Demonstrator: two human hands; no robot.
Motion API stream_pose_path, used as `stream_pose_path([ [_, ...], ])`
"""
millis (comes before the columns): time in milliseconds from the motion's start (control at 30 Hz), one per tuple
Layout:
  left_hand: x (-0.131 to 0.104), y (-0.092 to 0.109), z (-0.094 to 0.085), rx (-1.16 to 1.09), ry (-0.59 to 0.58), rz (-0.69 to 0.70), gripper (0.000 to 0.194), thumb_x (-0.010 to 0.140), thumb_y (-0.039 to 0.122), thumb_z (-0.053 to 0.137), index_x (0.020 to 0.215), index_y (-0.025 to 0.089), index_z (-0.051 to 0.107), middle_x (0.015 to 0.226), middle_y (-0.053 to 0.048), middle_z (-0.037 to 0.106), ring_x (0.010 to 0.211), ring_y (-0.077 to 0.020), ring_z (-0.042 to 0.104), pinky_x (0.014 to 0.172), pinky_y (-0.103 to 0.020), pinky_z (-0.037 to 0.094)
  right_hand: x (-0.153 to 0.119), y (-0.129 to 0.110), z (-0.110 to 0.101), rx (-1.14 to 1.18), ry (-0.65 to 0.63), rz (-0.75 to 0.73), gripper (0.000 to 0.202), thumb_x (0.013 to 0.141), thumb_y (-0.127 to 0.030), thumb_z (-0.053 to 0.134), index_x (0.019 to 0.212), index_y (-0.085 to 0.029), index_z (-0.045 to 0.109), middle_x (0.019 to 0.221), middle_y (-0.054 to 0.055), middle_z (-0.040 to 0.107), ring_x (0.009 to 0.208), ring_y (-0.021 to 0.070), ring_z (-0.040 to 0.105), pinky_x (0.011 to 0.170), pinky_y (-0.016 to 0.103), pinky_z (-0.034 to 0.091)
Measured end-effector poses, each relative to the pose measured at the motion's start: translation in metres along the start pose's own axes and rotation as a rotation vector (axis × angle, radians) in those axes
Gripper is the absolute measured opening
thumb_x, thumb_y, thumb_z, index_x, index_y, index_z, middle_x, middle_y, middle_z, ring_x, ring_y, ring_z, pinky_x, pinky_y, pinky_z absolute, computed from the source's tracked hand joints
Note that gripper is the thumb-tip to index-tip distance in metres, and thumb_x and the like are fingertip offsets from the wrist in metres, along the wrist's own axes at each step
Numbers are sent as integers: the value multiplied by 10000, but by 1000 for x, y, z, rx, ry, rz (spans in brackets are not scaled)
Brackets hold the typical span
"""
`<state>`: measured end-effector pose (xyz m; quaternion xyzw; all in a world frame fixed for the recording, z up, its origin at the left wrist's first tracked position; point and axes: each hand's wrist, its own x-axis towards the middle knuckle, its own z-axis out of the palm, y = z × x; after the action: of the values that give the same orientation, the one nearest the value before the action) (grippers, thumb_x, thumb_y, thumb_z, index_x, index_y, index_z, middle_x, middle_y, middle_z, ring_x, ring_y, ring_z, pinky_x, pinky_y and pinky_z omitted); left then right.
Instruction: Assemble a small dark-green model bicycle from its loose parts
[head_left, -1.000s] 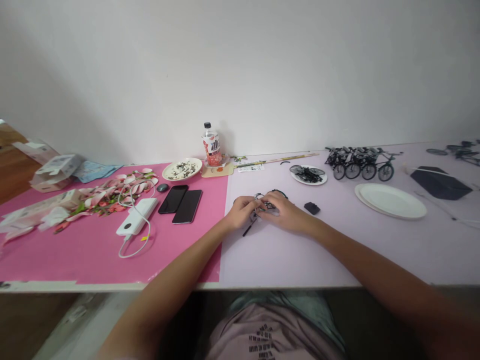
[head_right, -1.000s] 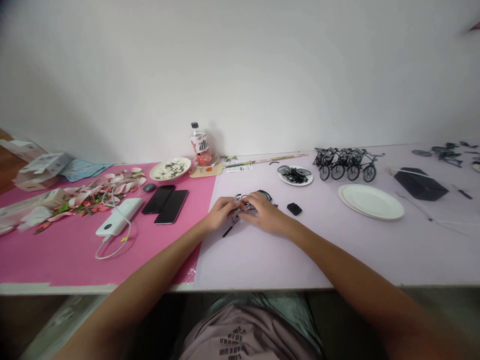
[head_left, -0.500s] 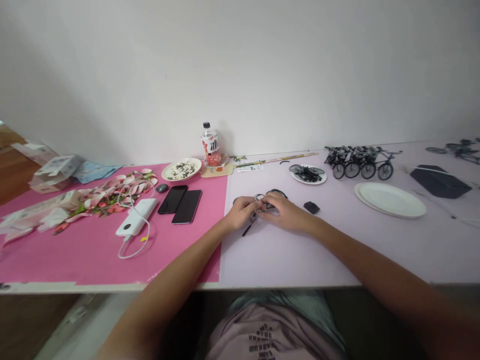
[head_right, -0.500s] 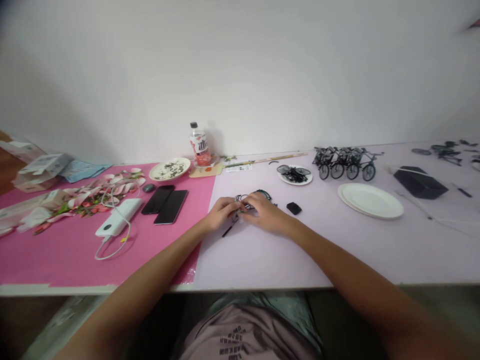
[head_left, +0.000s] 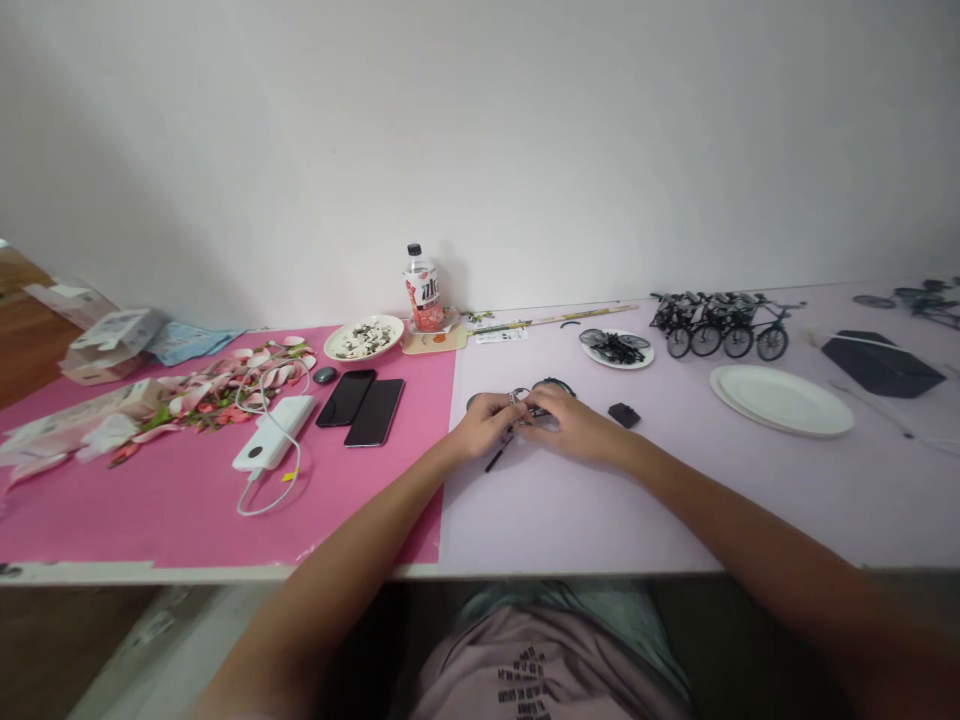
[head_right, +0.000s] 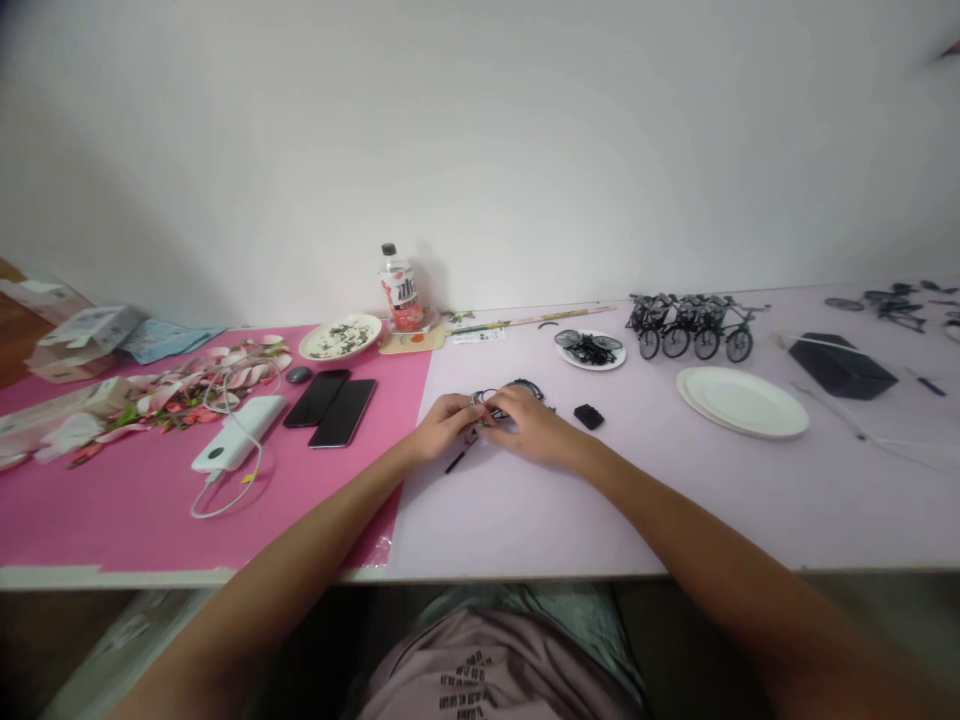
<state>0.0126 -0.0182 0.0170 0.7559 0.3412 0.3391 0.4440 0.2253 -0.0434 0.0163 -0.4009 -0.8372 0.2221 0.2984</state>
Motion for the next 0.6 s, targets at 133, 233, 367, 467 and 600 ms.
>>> stream_pose_path([
  [133, 0, 0, 0, 4, -9, 12, 428, 932, 471, 567, 819, 118, 782, 603, -3, 577, 629, -144, 513, 658, -269, 408, 0, 1, 0, 4, 2, -12, 252, 980, -473, 663, 1105, -255, 679, 1128, 92, 663, 1167, 310, 605, 1023, 465, 499],
  [233, 0, 0, 0, 10, -17, 6, 429, 929, 476, 570, 824, 117, 780, 608, -6, 581, 632, -147, 516, 657, -269, 409, 0, 3, 0, -2, 2, -24, 258, 980, -482, 664, 1105, -258, 689, 1121, 91, 668, 1149, 311, 610, 1011, 465, 504],
  [367, 0, -1, 0, 7, -26, 3, 431, 921, 483, 578, 827, 111, 775, 607, -3, 573, 626, -145, 510, 655, -270, 405, 1, 4, 0, -7, 1, -32, 248, 984, -478, 663, 1089, -255, 690, 1102, 89, 665, 1131, 305, 613, 1001, 453, 502],
  [467, 0, -1, 0, 8, -22, 2, 430, 918, 483, 580, 823, 111, 774, 613, -3, 575, 633, -146, 513, 657, -269, 405, 1, 4, 1, -10, 7, -34, 245, 983, -474, 664, 1083, -251, 688, 1113, 91, 664, 1141, 305, 613, 1010, 451, 497],
  [600, 0, 0, 0, 5, -21, 4, 424, 920, 471, 575, 825, 110, 776, 616, -8, 584, 632, -146, 519, 657, -268, 409, 0, 5, 1, -9, 11, -30, 259, 978, -471, 673, 1106, -246, 682, 1126, 91, 664, 1155, 303, 614, 1018, 447, 498],
])
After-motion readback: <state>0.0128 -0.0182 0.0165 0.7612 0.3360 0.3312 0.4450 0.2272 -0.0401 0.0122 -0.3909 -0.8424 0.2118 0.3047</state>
